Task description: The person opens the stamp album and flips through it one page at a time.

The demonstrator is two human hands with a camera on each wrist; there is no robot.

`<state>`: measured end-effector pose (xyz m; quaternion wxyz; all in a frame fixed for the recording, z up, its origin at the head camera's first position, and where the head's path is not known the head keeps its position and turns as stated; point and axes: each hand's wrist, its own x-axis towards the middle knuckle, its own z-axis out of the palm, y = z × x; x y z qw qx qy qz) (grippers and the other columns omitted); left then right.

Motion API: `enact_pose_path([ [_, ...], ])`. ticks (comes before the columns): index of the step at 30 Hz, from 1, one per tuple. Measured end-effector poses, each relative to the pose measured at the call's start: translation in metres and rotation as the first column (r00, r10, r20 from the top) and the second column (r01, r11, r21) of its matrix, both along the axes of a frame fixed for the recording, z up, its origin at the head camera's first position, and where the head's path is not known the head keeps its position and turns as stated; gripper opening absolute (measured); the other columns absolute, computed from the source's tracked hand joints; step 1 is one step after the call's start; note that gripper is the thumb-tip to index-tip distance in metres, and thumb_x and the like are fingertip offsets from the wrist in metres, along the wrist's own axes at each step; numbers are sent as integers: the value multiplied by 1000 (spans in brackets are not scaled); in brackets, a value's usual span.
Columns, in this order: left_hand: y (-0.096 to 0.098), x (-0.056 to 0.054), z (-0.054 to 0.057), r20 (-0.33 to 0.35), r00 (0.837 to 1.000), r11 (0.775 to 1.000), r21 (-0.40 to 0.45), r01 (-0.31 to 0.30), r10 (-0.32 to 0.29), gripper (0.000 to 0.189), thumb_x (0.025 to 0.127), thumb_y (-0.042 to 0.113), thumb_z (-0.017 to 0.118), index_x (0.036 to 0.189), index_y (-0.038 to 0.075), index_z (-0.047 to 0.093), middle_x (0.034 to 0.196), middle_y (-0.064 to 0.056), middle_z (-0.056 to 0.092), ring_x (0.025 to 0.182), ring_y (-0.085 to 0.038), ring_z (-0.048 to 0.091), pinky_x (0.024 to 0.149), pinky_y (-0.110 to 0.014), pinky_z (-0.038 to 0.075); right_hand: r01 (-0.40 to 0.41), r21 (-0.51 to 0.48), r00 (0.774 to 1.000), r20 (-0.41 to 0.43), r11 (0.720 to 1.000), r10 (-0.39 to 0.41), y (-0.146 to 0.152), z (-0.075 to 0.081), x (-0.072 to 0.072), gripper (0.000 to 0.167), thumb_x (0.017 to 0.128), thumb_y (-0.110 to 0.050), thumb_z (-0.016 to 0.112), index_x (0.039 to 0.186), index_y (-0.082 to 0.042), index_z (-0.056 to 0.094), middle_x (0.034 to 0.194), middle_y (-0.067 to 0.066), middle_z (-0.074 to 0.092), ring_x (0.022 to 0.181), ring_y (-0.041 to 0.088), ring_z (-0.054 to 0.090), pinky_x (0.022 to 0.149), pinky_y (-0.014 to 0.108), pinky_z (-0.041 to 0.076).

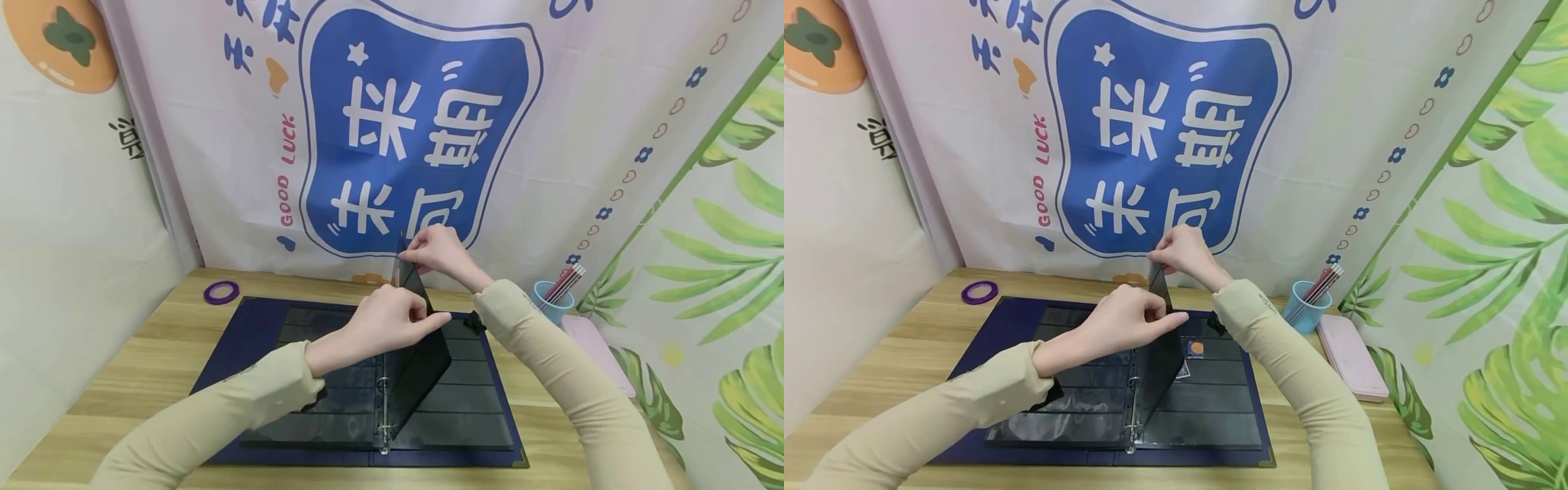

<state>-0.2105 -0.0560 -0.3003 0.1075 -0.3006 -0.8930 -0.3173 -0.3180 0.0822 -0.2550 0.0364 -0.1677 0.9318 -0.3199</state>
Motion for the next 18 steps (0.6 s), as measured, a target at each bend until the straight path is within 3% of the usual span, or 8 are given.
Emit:
enact_pose_path([
  [9,-10,5,1,107,994,999,38,1,-5,37,89,21,58,54,21,50,46,9,34,41,-7,33,45,-21,22,-26,-13,1000,-13,1000,26,1,-2,2,23,92,-27,71,92,-5,78,85,12,77,67,18,74,62,27,60],
  [15,-31,9,0,127,991,998,30,-56,52,36,88,19,56,53,21,47,46,9,34,41,-7,31,47,-21,23,-76,-13,995,-67,997,75,10,-6,6,29,97,-33,63,100,-6,75,88,10,78,61,11,72,64,29,60],
  [18,-48,12,-2,137,987,995,35,-90,85,33,88,18,56,55,20,52,46,10,40,41,-7,37,47,-22,28,-74,-48,994,-87,996,70,18,-13,6,28,99,-32,61,104,-8,73,91,9,78,62,10,72,68,32,61],
])
